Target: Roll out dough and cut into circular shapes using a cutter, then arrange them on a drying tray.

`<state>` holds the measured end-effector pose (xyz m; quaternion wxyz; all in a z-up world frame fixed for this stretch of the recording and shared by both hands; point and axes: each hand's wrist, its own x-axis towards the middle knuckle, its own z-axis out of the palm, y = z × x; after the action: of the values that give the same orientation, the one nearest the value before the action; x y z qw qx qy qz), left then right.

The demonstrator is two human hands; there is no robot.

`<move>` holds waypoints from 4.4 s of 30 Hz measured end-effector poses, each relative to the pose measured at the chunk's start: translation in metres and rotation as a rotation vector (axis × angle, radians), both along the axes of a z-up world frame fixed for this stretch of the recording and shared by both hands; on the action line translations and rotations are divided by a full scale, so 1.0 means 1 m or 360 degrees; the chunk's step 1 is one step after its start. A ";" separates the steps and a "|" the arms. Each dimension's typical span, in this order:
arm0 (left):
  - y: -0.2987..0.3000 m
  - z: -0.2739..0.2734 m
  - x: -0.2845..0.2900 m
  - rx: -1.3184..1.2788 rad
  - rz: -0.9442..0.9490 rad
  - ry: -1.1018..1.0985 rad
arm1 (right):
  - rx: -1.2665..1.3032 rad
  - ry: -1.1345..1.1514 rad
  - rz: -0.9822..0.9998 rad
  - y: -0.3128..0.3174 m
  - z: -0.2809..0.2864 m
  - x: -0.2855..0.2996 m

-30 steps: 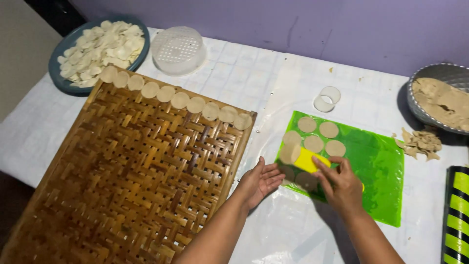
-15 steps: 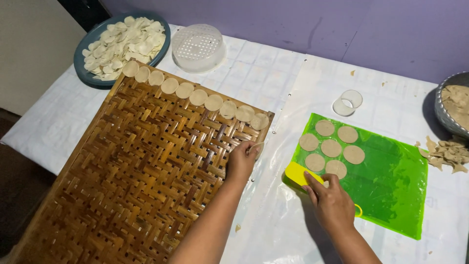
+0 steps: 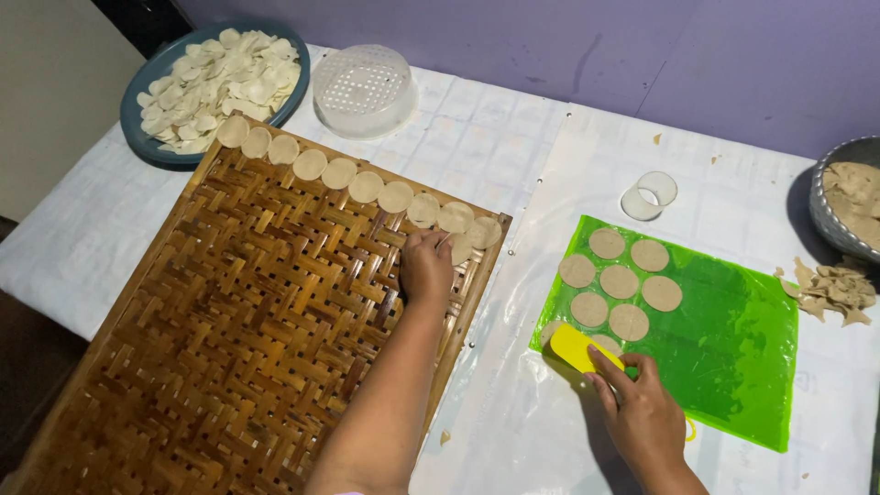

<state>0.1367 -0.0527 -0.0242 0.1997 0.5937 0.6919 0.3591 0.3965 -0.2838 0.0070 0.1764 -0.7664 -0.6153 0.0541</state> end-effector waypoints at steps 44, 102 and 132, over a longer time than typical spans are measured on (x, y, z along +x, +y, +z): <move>-0.097 -0.077 0.093 -0.1053 -0.0558 -0.2122 | 0.0197 0.0037 0.0151 0.012 0.010 0.014; -0.063 -0.007 0.066 -0.0447 -0.0412 -0.1269 | 0.0382 0.0134 -0.0390 0.095 -0.043 0.105; 0.023 0.033 -0.079 -0.0183 0.0211 -0.0476 | 0.0008 -0.0112 -0.0065 0.040 0.007 0.008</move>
<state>0.0573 -0.0294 0.0090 0.3098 0.4742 0.7115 0.4158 0.4047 -0.2438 0.0141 0.1576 -0.7798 -0.6055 0.0218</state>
